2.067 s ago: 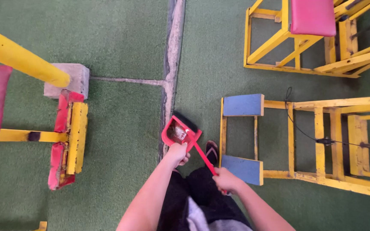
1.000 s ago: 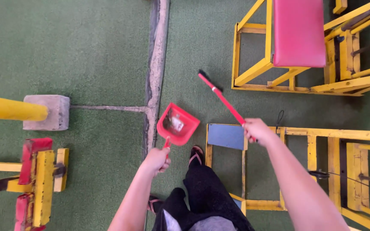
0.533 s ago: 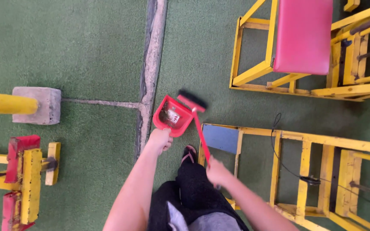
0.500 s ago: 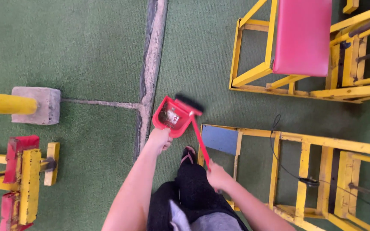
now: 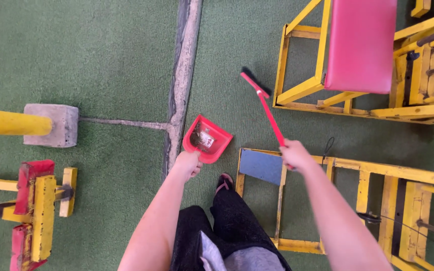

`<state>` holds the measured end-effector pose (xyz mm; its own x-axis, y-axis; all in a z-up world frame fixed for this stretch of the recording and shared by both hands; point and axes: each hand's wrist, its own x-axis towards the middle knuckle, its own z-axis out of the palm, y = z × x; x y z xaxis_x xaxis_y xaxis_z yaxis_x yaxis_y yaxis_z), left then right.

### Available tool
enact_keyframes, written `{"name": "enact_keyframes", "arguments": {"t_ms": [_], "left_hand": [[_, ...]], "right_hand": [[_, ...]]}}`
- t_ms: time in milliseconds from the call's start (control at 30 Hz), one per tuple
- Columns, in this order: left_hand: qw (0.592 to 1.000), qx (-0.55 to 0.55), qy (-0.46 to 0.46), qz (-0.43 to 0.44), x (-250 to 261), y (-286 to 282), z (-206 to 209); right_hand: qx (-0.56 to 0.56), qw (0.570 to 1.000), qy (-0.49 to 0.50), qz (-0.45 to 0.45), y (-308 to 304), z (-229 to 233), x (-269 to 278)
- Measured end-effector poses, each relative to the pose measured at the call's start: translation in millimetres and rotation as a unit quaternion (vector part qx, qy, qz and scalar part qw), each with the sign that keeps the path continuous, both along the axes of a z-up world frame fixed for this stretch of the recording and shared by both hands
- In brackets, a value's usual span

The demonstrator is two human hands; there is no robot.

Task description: The person is sweeping the floor of a gym weight training area using a broom and a dustpan.

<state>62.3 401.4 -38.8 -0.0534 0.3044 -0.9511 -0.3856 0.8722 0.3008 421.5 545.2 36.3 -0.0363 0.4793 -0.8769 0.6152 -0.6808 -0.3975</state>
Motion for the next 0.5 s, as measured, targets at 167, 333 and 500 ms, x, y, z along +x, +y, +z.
{"name": "enact_keyframes", "arguments": {"t_ms": [167,333,500], "left_hand": [[0.999,-0.016,0.001,-0.034,-6.1,-0.4,3.9],[0.996,-0.006,-0.026,-0.084,-16.9,-1.3,10.9],[0.994,0.004,-0.043,-0.101,-44.5,-18.9,12.5]], "right_hand": [[0.015,0.985,-0.083,0.152,-96.4,-69.6,-31.8],[0.044,0.981,-0.037,0.184,-187.2,16.1,-47.3],[-0.160,0.971,0.094,-0.153,-207.2,74.8,-24.5]]}}
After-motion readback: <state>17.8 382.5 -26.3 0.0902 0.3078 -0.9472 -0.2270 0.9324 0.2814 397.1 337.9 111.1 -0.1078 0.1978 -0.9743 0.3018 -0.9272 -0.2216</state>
